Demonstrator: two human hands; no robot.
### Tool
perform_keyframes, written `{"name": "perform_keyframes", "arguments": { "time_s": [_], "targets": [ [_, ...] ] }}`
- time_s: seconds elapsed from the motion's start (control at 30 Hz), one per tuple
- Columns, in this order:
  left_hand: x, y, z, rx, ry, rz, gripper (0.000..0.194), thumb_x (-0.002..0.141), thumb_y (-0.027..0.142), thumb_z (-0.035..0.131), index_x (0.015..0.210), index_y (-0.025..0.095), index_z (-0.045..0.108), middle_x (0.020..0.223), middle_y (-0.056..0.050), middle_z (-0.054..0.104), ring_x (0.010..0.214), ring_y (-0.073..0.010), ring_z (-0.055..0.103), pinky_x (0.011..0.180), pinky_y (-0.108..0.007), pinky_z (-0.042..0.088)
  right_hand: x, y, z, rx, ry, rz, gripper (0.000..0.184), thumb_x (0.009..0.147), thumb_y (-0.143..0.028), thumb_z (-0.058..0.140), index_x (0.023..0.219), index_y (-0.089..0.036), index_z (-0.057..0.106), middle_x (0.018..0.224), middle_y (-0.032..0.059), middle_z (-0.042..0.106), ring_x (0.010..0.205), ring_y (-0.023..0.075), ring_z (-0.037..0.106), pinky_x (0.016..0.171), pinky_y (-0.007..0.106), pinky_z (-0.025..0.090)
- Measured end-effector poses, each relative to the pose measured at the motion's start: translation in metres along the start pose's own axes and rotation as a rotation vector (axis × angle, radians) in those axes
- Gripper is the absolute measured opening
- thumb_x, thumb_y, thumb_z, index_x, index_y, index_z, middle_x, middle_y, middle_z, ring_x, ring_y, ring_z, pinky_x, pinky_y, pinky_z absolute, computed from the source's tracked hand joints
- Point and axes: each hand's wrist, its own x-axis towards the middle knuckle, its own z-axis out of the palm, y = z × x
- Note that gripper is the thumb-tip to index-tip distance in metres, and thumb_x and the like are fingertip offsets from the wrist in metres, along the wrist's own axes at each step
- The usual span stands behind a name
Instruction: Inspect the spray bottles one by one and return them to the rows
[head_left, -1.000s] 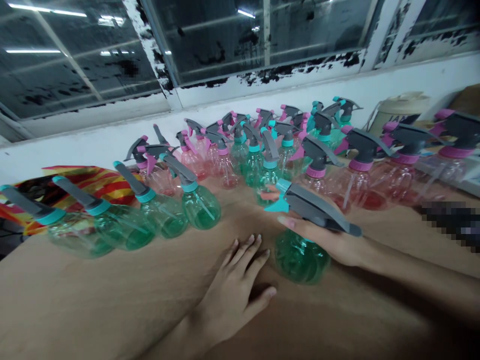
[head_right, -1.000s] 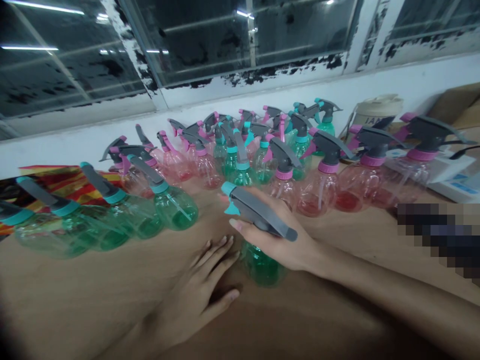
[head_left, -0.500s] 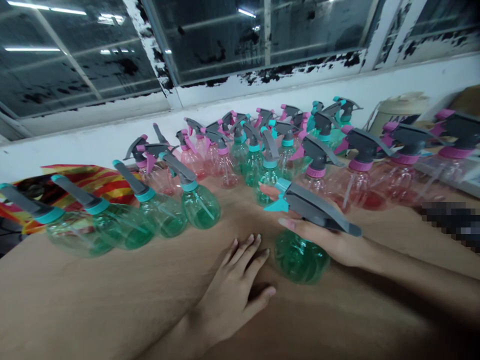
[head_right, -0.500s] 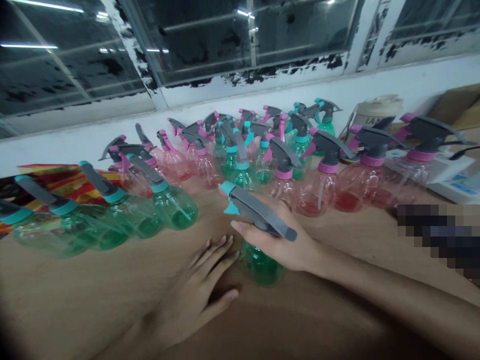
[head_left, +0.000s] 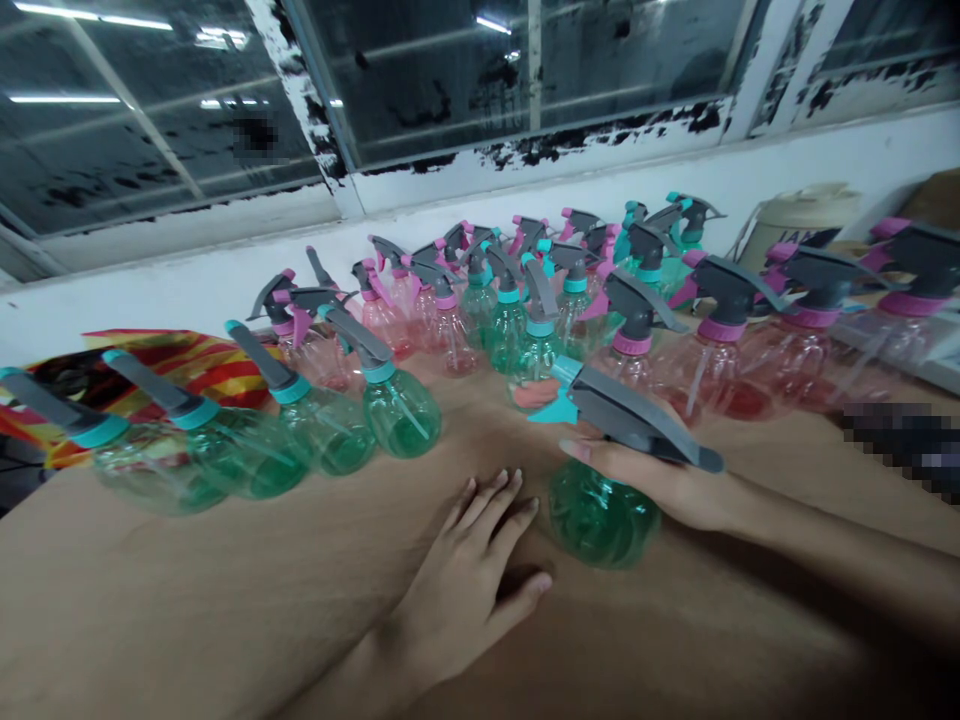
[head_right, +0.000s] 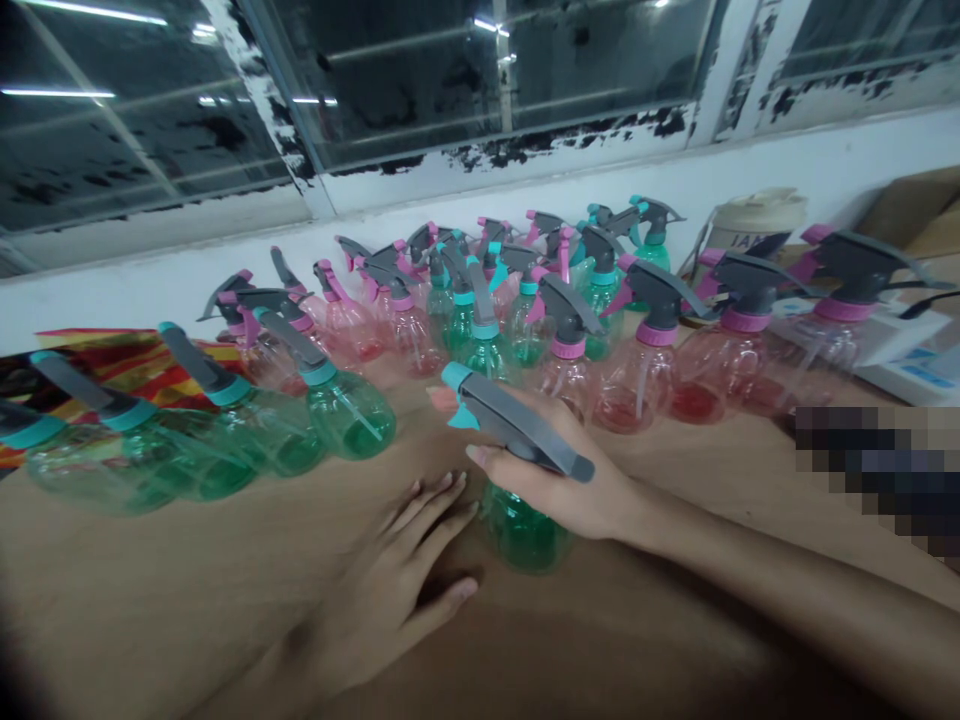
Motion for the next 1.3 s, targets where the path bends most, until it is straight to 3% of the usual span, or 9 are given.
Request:
{"name": "perform_keyframes", "arguments": {
  "time_s": [0.1, 0.2, 0.27, 0.4, 0.57, 0.7, 0.93, 1.3],
  "targets": [
    [-0.0001, -0.0003, -0.0003, 0.002, 0.008, -0.002, 0.055, 0.092, 0.044, 0.053, 0.139, 0.017, 0.040, 0.148, -0.010, 0.037, 0.136, -0.0256, 0.032, 0.110, -0.049, 0.028, 0.0022, -0.0003, -0.0007, 0.092, -0.071, -0.011, 0.032, 0.084, -0.028, 0.059, 0.116, -0.031, 0.061, 0.108, 0.0004, 0.068, 0.081, 0.0189, 0.065, 0.078, 0.034, 0.052],
    [-0.0002, -0.0004, -0.0006, -0.002, 0.014, 0.000, 0.054, 0.091, 0.043, 0.055, 0.137, 0.017, 0.041, 0.147, -0.010, 0.038, 0.136, -0.0263, 0.033, 0.110, -0.049, 0.029, 0.0036, -0.0015, 0.0002, 0.098, -0.054, -0.068, 0.018, 0.085, -0.031, 0.060, 0.102, -0.030, 0.065, 0.102, -0.0002, 0.068, 0.092, 0.0196, 0.064, 0.088, 0.035, 0.049],
    [-0.0004, -0.0006, -0.0006, -0.005, 0.018, 0.001, 0.054, 0.091, 0.042, 0.055, 0.138, 0.017, 0.041, 0.147, -0.010, 0.038, 0.135, -0.0265, 0.034, 0.110, -0.049, 0.029, 0.0031, -0.0024, 0.0013, 0.073, -0.037, -0.069, 0.012, 0.086, -0.036, 0.058, 0.093, -0.028, 0.065, 0.091, -0.0008, 0.068, 0.086, 0.0183, 0.064, 0.083, 0.034, 0.050],
    [-0.0011, -0.0014, 0.0003, -0.009, 0.028, 0.003, 0.054, 0.092, 0.044, 0.054, 0.138, 0.019, 0.041, 0.147, -0.010, 0.038, 0.135, -0.0264, 0.034, 0.110, -0.050, 0.030, 0.0004, -0.0034, 0.0023, 0.036, -0.015, -0.035, 0.019, 0.086, -0.042, 0.058, 0.084, -0.024, 0.064, 0.080, -0.0007, 0.065, 0.076, 0.0169, 0.064, 0.072, 0.032, 0.052],
    [-0.0010, -0.0017, 0.0013, -0.002, 0.024, 0.011, 0.055, 0.092, 0.043, 0.054, 0.138, 0.018, 0.040, 0.147, -0.010, 0.038, 0.136, -0.0263, 0.033, 0.110, -0.050, 0.029, 0.0003, -0.0030, 0.0006, 0.122, -0.059, -0.026, 0.018, 0.085, -0.040, 0.059, 0.096, -0.028, 0.065, 0.093, -0.0001, 0.069, 0.081, 0.0171, 0.065, 0.078, 0.033, 0.052],
    [-0.0011, -0.0017, 0.0015, 0.002, 0.023, 0.010, 0.056, 0.092, 0.043, 0.053, 0.140, 0.018, 0.037, 0.148, -0.010, 0.036, 0.136, -0.0261, 0.033, 0.110, -0.050, 0.029, 0.0001, -0.0027, 0.0008, 0.109, -0.031, -0.013, 0.031, 0.082, -0.040, 0.062, 0.113, -0.032, 0.063, 0.092, 0.0005, 0.068, 0.088, 0.0204, 0.065, 0.080, 0.035, 0.052],
    [-0.0010, -0.0022, 0.0009, 0.016, 0.008, 0.006, 0.056, 0.092, 0.043, 0.053, 0.140, 0.018, 0.037, 0.149, -0.010, 0.034, 0.137, -0.0256, 0.031, 0.110, -0.049, 0.029, -0.0007, -0.0027, 0.0031, 0.083, 0.024, -0.012, 0.041, 0.079, -0.043, 0.065, 0.118, -0.031, 0.060, 0.087, 0.0010, 0.068, 0.082, 0.0214, 0.065, 0.073, 0.035, 0.054],
    [-0.0017, -0.0023, 0.0025, 0.011, 0.027, 0.011, 0.056, 0.092, 0.043, 0.053, 0.139, 0.018, 0.038, 0.149, -0.010, 0.035, 0.136, -0.0262, 0.032, 0.110, -0.050, 0.030, 0.0001, -0.0038, 0.0027, 0.064, 0.011, -0.014, 0.039, 0.081, -0.042, 0.063, 0.116, -0.029, 0.059, 0.085, 0.0017, 0.066, 0.080, 0.0211, 0.064, 0.071, 0.035, 0.052]
  ]
}}
